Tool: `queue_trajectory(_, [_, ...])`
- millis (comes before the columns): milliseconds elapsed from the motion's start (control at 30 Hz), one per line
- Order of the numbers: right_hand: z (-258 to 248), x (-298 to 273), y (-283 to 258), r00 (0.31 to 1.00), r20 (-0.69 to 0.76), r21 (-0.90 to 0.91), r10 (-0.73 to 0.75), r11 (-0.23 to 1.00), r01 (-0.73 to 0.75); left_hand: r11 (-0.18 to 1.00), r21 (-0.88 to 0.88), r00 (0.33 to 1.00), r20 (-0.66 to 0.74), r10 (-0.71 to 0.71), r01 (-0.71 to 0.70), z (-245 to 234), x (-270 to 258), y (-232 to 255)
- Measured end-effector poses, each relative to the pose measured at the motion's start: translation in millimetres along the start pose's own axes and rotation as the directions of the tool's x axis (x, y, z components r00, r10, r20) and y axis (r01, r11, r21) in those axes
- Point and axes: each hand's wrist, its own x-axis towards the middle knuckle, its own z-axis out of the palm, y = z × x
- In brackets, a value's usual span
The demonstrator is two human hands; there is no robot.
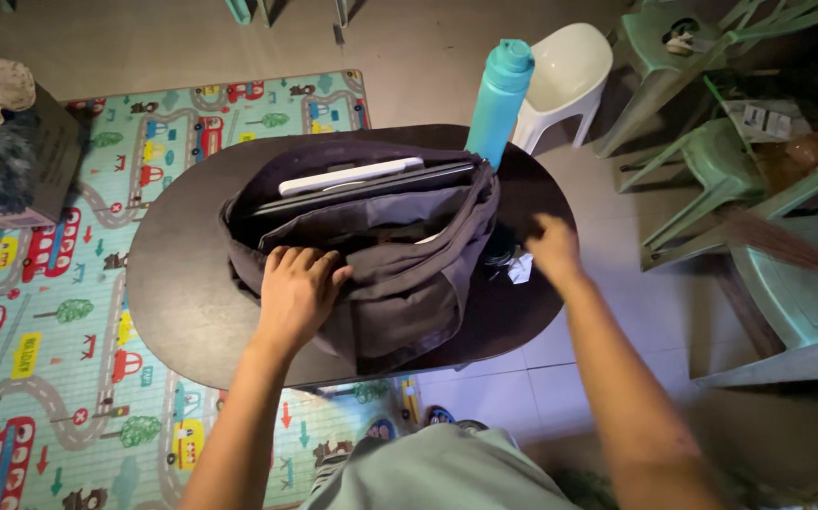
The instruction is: The person unzips a gray duffel bag on a table, places a notebook and a laptop inside, adds a charger and a small item, then zips the compartments closed and adjusts the bag on the table.
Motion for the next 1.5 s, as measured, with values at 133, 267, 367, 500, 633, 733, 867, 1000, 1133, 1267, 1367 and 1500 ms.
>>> queue_trajectory(133, [33.8, -4.7, 7.6, 0.993, -0.022, -0.143, 0.113, 0.983, -0.115, 0.986, -0.149, 0.988, -0.148, 0.053, -0.075, 4.2, 9.7, 29.8])
queue_trajectory(267, [49.2, -0.6, 2.6, 0.939, 0.183, -0.271, 0.291, 0.933, -0.236, 0.907, -0.35, 0.972, -0.096, 0.213, -0.234, 28.4, 17.1, 76.9])
queue_trajectory(367, [57.1, 12.4, 1.1, 0.909, 0.265, -0.359, 0.321, 0.908, -0.216, 0.854, -0.418, 0.946, -0.047, 0.32, -0.31, 58.8, 20.7, 110.6])
queue_trajectory(500, [66.4, 15.6, 2.3, 0.957, 0.271, -0.244, 0.102, 0.969, -0.034, 0.924, -0.271, 0.952, 0.072, 0.299, -0.27, 96.4, 29.2, 130.1])
queue_trajectory(633, [70.9, 26.1, 3.5, 0.973, 0.196, -0.244, 0.12, 0.967, -0.07, 0.976, -0.063, 0.958, 0.189, 0.214, -0.206, 111.3, 32.3, 125.4])
queue_trajectory(733, [73.2, 35.5, 6.2, 0.9, 0.426, -0.197, -0.092, 0.961, 0.192, 0.978, -0.087, 0.961, 0.193, 0.201, -0.187, 113.0, 31.1, 123.3])
queue_trajectory(867, [74.3, 39.1, 14.5, 0.912, 0.407, -0.155, 0.046, 0.988, 0.02, 0.975, -0.153, 0.971, 0.148, 0.187, -0.164, 112.4, 31.0, 123.2])
queue_trajectory(1000, [80.7, 42.4, 16.6, 0.911, 0.407, -0.109, 0.069, 0.994, -0.027, 0.967, -0.202, 0.978, 0.108, 0.178, -0.154, 109.2, 32.3, 123.0])
queue_trajectory(1133, [84.0, 42.4, 19.6, 0.919, 0.379, -0.125, 0.106, 0.99, -0.063, 0.96, -0.239, 0.98, 0.096, 0.176, -0.149, 109.6, 31.9, 121.5])
queue_trajectory(1267, [84.5, 43.2, 17.8, 0.94, 0.314, -0.131, 0.134, 0.987, -0.097, 0.96, -0.236, 0.983, 0.061, 0.172, -0.153, 114.2, 32.2, 120.8])
queue_trajectory(1367, [86.3, 38.1, 16.4, 0.972, 0.22, -0.043, 0.077, 0.997, -0.07, 0.96, -0.23, 0.983, 0.046, 0.176, -0.161, 117.4, 31.4, 119.3])
queue_trajectory(1500, [85.6, 28.8, 14.1, 0.987, 0.145, 0.095, 0.072, 0.992, -0.087, 0.959, -0.223, 0.982, 0.024, 0.186, -0.176, 116.8, 30.6, 119.5])
